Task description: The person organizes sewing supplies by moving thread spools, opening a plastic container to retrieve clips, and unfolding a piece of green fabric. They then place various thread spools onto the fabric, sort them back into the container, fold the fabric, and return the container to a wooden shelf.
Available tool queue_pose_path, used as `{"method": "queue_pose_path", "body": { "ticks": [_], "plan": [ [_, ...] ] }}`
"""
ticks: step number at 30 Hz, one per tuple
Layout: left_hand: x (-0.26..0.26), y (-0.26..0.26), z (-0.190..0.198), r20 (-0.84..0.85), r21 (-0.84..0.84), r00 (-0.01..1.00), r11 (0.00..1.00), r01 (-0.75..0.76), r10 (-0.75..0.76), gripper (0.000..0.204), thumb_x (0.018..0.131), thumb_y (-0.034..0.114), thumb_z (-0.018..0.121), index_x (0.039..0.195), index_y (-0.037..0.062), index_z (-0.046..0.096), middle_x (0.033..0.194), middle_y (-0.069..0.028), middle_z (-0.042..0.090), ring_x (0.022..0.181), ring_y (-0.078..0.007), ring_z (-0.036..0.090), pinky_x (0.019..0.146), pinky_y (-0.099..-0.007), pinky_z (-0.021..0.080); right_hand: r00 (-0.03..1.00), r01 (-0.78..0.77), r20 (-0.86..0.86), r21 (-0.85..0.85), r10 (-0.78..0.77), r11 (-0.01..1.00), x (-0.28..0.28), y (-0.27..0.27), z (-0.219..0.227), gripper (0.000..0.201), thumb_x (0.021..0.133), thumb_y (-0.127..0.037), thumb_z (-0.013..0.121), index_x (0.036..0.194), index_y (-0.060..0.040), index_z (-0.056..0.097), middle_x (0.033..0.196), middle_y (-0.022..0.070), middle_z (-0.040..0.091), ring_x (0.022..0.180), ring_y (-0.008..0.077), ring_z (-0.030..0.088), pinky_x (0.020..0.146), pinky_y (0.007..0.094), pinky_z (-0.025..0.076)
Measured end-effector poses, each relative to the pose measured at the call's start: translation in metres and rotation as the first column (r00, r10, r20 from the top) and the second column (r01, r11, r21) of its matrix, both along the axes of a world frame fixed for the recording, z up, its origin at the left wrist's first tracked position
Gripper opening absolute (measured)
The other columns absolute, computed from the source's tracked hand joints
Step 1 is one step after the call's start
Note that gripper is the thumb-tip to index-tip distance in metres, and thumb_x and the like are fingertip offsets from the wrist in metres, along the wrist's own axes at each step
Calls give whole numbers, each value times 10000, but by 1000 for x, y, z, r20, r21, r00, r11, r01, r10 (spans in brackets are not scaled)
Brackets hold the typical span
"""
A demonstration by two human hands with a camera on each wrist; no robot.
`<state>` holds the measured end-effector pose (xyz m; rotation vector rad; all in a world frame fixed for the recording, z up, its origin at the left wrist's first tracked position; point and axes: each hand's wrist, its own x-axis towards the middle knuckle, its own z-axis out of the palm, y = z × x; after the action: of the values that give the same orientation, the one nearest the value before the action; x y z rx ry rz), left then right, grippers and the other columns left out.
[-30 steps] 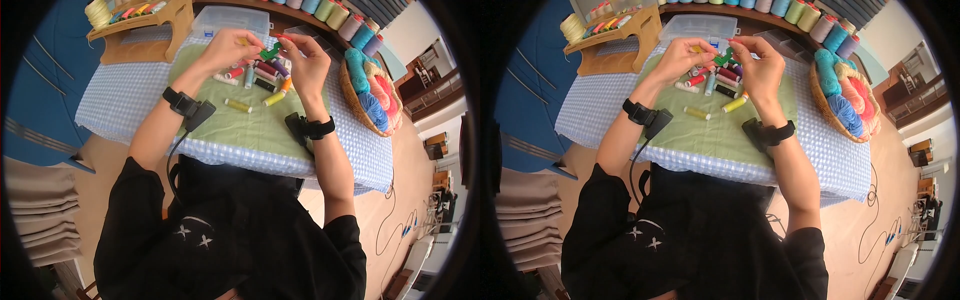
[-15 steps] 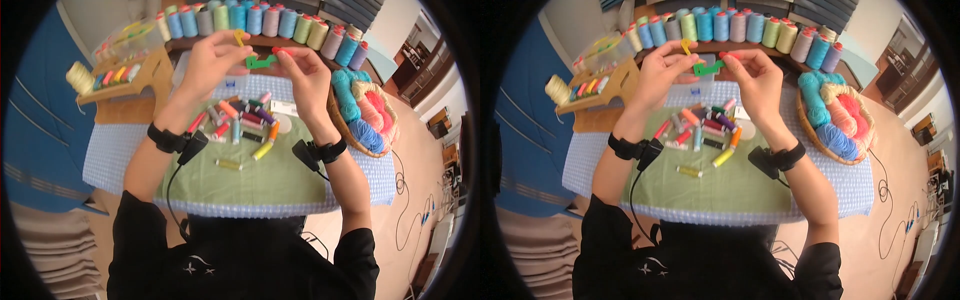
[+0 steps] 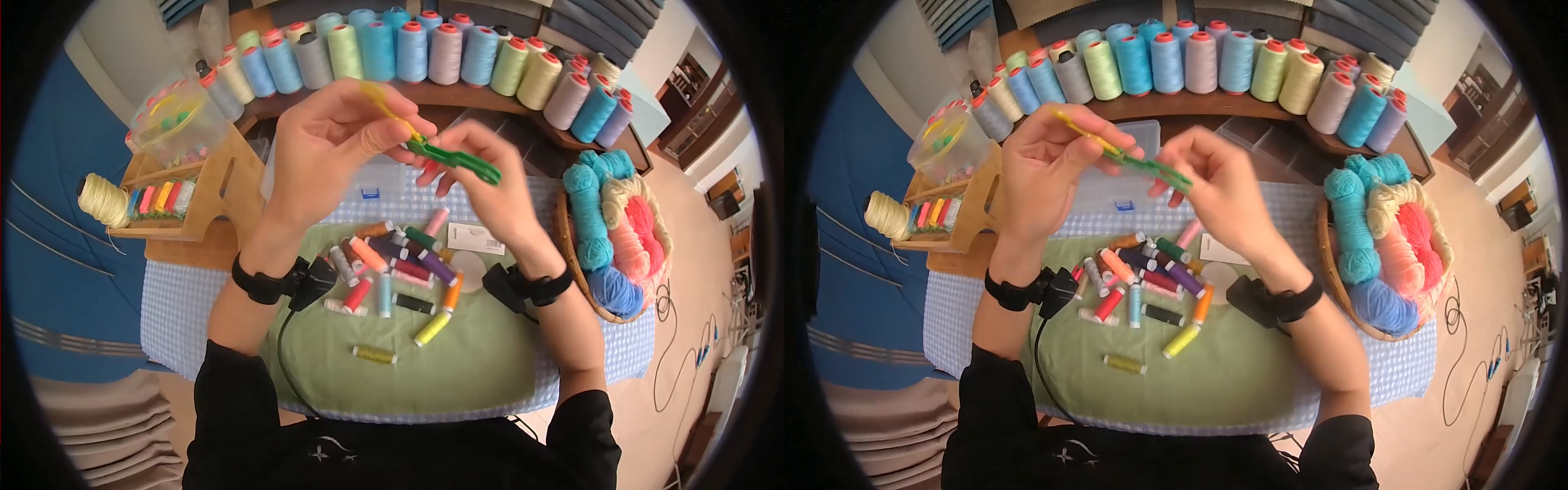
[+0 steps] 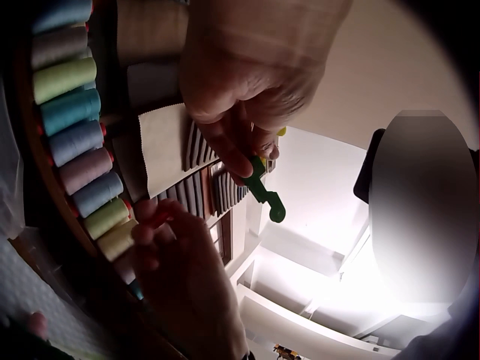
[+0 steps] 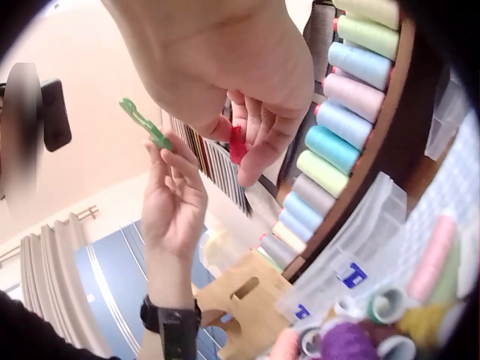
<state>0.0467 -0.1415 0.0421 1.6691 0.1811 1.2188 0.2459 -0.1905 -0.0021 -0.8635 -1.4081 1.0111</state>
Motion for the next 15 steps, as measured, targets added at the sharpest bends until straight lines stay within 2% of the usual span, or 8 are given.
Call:
{"method": "queue_pose_path", "body": {
  "ticks": [1, 5, 6, 8, 10, 15],
  "plan": [
    [-1, 2, -2, 15, 22, 1000, 999, 26, -26, 142, 932, 54, 681, 1039, -36, 659, 971, -157, 730, 899, -204, 724, 724, -285, 603, 994, -9, -108, 38, 13, 999, -2, 0, 8, 143, 1028, -137, 568, 1043, 3, 586, 908, 76, 704, 780, 104, 662, 669, 243, 514],
    [-5, 10, -12, 82, 69, 996, 997, 24, -29, 127, 924, 43, 684, 1019, -39, 662, 947, -152, 727, 880, -199, 723, 715, -273, 598, 996, 27, -89, 133, -15, 991, 0, -10, 27, 155, 1028, -122, 562, 1120, 0, 589, 870, 46, 675, 764, 77, 616, 669, 222, 481],
    [-5, 13, -14, 89, 81, 995, 996, 30, -37, 127, 924, 42, 683, 1021, -38, 661, 941, -150, 726, 879, -196, 721, 713, -270, 597, 999, -4, -52, 172, 13, 985, 3, -12, 27, 176, 1030, -132, 560, 1146, -3, 589, 840, 17, 646, 741, 57, 571, 660, 209, 456],
    [-5, 15, -21, 111, 85, 992, 995, 52, -61, 123, 925, 36, 680, 1023, -35, 660, 932, -144, 722, 876, -191, 718, 708, -268, 595, 999, -51, 16, 122, 49, 991, 6, -18, 31, 183, 1028, -137, 562, 1148, -1, 592, 838, 6, 635, 736, 46, 556, 663, 199, 443],
    [-1, 18, -27, 141, 85, 984, 992, 94, -105, 114, 927, 28, 674, 1024, -30, 660, 925, -136, 717, 873, -186, 715, 702, -268, 595, 990, -125, 84, 111, 116, 986, 7, -23, 38, 164, 1019, -86, 546, 1141, 10, 598, 965, 2, 617, 750, 40, 482, 659, 192, 381],
    [3, 13, -31, 150, 85, 984, 993, 87, -99, 122, 911, 27, 692, 1011, -39, 667, 943, -123, 690, 823, -164, 693, 696, -271, 590, 981, -57, 188, 53, 46, 997, 3, -31, 46, 187, 971, -83, 645, 1125, 19, 614, 919, -8, 611, 730, 12, 466, 651, 171, 366]
  ]
}}
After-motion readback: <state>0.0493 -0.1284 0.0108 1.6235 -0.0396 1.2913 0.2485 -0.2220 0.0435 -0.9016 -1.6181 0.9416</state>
